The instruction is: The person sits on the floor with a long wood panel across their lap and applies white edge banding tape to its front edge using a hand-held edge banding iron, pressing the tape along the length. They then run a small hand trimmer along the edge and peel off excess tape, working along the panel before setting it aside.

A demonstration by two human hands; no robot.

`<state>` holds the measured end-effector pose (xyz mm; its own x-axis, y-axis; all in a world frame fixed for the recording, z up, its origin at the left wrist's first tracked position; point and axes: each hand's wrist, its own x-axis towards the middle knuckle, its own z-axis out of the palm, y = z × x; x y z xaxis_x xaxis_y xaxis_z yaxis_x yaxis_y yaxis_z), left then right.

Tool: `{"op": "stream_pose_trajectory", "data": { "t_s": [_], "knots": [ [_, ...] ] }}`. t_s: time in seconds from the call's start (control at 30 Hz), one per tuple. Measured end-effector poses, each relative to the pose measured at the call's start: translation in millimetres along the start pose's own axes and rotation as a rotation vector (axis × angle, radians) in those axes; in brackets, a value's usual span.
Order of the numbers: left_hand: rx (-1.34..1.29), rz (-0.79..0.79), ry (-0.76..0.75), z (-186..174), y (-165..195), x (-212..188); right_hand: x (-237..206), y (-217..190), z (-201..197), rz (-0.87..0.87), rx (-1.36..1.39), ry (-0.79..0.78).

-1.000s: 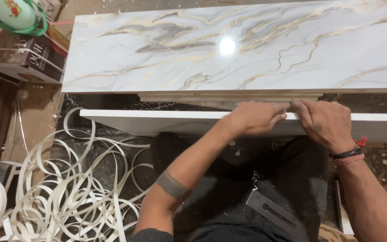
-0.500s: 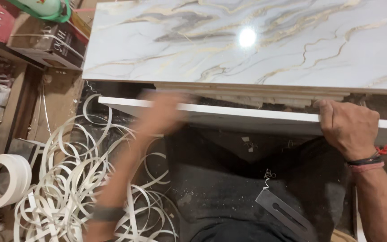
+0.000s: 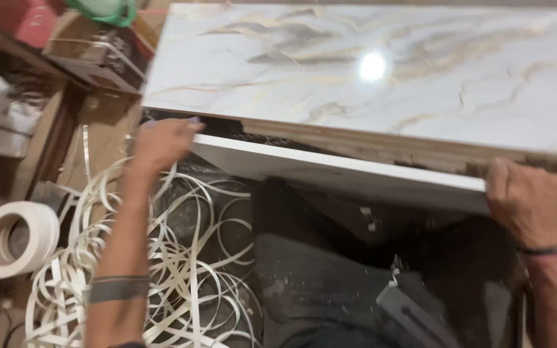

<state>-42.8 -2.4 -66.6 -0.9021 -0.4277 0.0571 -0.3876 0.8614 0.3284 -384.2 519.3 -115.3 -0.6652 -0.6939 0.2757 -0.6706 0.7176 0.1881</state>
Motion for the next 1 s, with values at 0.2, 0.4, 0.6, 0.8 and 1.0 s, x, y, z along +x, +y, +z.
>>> {"op": "stream_pose_trajectory", "data": {
  "t_s": [0.2, 0.4, 0.6, 0.8, 1.0],
  "knots": [
    [-0.166, 0.369, 0.097, 137, 253, 32, 9, 1, 3, -0.056, -0.016, 0.056],
    [-0.201, 0.346, 0.068, 89, 248, 26, 12, -1, -2, -0.146, -0.027, 0.074],
    [0.08, -0.603, -0.195, -33, -13, 5, 18, -12, -24, -0.005, 0.199, 0.075],
    [0.368, -0.101, 0.347, 10, 16, 6, 29, -19, -33, 0.055, 0.255, 0.131],
    [-0.221, 0.385, -0.047, 56, 227, 38, 27, -19, -28, 0.068, 0.357, 0.143]
  ]
}}
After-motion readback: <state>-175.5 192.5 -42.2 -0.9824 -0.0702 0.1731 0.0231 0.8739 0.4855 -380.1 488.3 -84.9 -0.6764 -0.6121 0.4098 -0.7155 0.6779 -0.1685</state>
